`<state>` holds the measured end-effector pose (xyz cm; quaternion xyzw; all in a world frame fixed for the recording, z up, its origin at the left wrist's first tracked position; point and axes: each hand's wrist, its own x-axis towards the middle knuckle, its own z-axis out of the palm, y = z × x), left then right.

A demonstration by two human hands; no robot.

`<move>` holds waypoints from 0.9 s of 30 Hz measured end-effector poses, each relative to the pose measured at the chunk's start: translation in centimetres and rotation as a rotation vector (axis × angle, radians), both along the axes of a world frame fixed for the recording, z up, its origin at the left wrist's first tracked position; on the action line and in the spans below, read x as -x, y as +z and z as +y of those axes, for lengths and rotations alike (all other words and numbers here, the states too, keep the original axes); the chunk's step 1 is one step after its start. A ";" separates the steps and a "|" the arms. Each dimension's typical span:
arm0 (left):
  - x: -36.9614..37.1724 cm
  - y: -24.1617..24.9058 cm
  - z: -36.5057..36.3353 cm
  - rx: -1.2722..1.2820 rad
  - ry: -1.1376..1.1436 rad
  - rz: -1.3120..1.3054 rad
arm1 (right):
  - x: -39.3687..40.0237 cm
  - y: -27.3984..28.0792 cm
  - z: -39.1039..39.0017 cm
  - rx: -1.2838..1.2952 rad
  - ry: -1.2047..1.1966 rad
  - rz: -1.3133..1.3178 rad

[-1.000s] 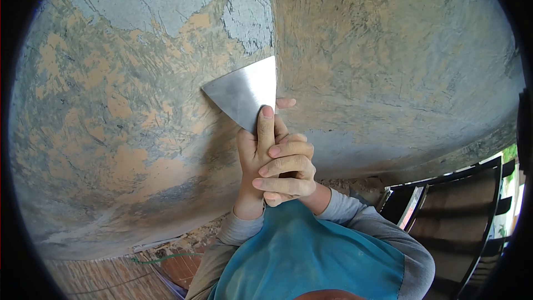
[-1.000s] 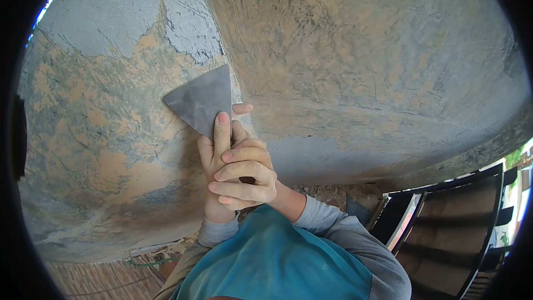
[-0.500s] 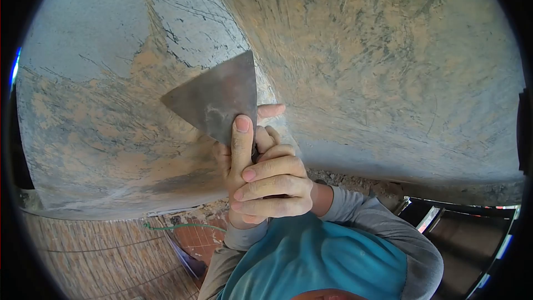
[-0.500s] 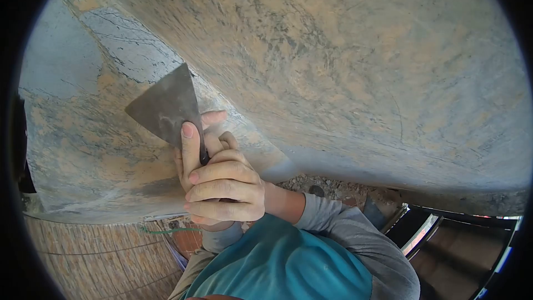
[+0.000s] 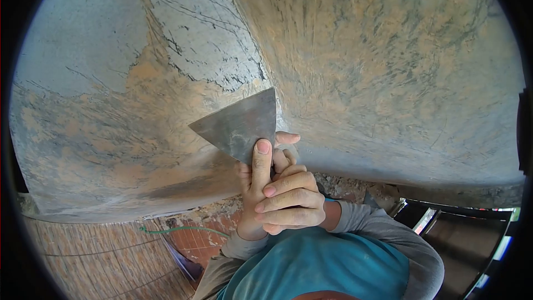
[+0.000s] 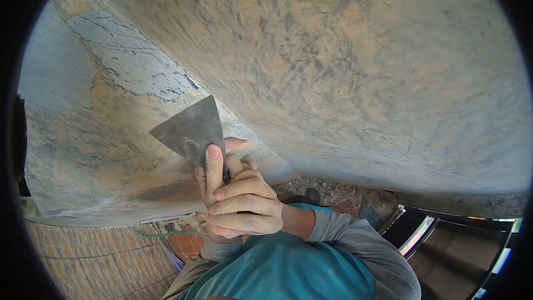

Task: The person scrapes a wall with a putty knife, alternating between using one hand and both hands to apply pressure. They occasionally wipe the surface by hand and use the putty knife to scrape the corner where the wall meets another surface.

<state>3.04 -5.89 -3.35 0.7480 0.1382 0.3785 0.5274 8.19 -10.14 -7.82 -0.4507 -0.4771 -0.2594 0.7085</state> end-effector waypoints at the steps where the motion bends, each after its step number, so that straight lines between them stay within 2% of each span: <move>1: -0.3 0.1 0.1 0.028 -0.009 -0.033 | 0.0 -0.2 0.1 -0.004 -0.001 0.002; 2: -0.5 0.3 0.3 0.056 -0.018 -0.065 | 0.0 -0.4 0.2 -0.010 0.001 0.002; 3: -0.8 0.1 0.1 -0.156 0.086 -0.046 | 0.0 -0.5 0.2 -0.015 0.008 0.002; 5: -1.0 0.1 -0.7 -0.367 0.219 -0.017 | 0.0 -0.4 -0.1 0.000 0.005 0.012; 7: -1.6 0.9 -1.4 -0.385 0.270 -0.024 | -0.1 -0.7 -0.5 0.016 -0.005 0.027; 10: -1.2 0.3 -2.1 0.319 0.015 -0.141 | -0.1 -0.7 -0.5 0.054 -0.046 0.064; 11: 0.6 -1.6 -0.7 0.325 -0.038 0.042 | 0.5 -0.7 -0.4 0.112 -0.090 0.109; 12: 0.0 -1.1 -1.0 0.262 -0.007 -0.002 | 1.7 -0.8 0.5 0.243 -0.200 0.207; 13: -0.5 -0.7 -1.3 0.197 0.026 -0.045 | 3.9 -1.1 1.3 0.563 -0.433 0.419; 14: -1.1 -0.2 -1.6 0.133 0.062 -0.085 | 4.5 -1.2 1.8 0.727 -0.560 0.534; 15: -1.2 0.4 -1.4 0.235 0.041 -0.079 | 5.0 -1.3 2.4 0.914 -0.671 0.640; 17: -0.6 0.4 -0.9 0.479 -0.076 -0.083 | 4.8 3.7 1.9 0.882 -0.535 0.646; 19: 0.9 -0.5 0.1 0.756 -0.282 -0.122 | 5.9 4.5 1.6 0.777 -0.447 0.600; 21: 3.2 -1.5 0.7 1.254 -0.480 -0.291 | 6.9 3.5 1.5 0.577 -0.406 0.468; 24: 3.9 0.0 -0.3 0.678 -0.177 -0.027 | 7.0 1.5 2.5 0.218 -0.375 0.272; 26: 4.7 0.8 -0.2 0.700 -0.169 0.020 | 7.0 -0.3 2.6 0.024 -0.249 0.155; 27: 5.0 1.2 0.0 0.802 -0.192 0.031 | 6.3 -1.7 1.9 -0.055 -0.131 0.090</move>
